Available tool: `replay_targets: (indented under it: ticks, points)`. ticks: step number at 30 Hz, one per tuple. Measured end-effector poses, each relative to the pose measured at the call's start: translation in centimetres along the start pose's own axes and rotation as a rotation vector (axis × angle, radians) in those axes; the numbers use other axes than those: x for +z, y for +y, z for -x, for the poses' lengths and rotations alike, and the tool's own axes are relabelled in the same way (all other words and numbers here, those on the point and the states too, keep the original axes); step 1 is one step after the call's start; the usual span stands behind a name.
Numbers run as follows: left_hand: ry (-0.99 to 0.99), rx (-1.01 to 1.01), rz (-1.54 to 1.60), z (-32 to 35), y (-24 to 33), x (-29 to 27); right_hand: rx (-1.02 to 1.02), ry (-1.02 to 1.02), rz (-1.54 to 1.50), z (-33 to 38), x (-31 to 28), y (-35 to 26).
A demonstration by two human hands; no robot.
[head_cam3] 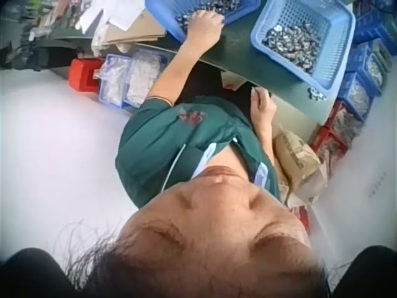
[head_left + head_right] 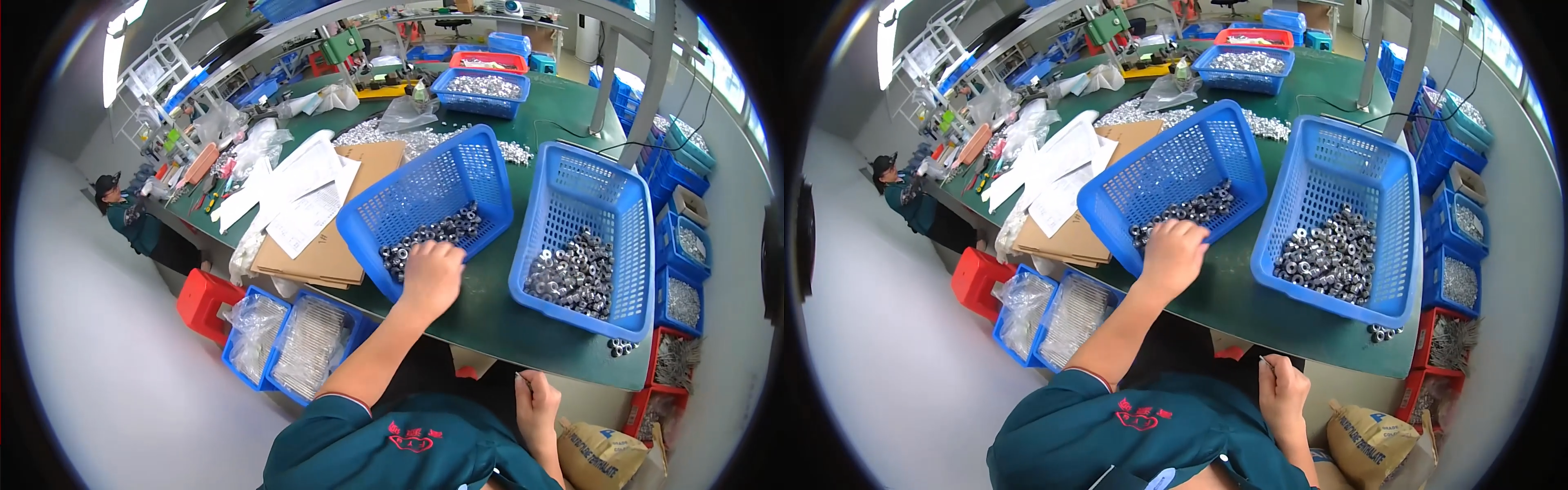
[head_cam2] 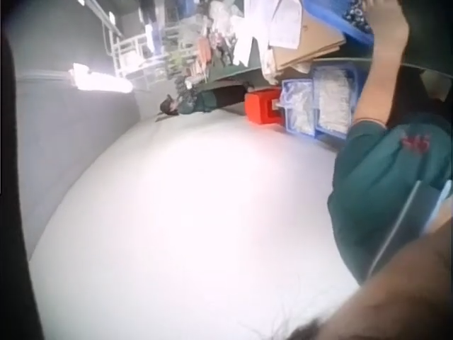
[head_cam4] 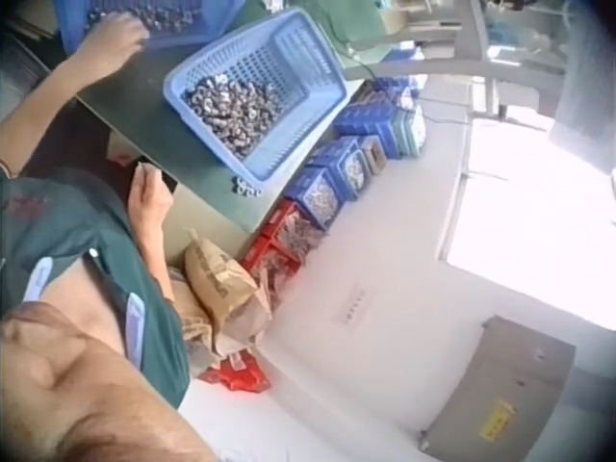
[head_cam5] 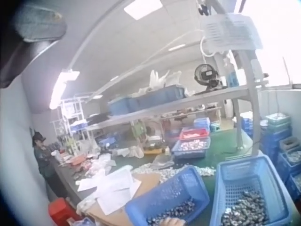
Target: Manually assembling small metal hardware components at an industrial workstation.
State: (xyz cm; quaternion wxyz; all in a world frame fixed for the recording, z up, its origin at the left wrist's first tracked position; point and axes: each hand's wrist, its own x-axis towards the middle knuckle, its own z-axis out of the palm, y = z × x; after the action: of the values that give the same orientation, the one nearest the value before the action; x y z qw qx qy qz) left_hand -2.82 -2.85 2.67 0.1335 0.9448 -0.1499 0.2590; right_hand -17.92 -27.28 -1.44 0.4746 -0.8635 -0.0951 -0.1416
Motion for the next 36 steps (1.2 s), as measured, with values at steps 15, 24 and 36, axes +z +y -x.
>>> replay_targets:
  ticks: [15, 24, 36]
  points:
    - [0.006, 0.02, -0.219, 4.2, -2.9, 3.1, 0.078, -0.127, -0.049, 0.1, 1.3, -0.3]
    - [0.04, -0.013, -0.155, 3.9, -2.4, 4.0, 0.098, -0.118, -0.061, 0.3, 1.9, -0.3]
    - [0.249, -0.137, 0.384, 5.2, -1.5, 3.8, 0.129, -0.145, -0.033, 0.5, 1.9, -1.4]
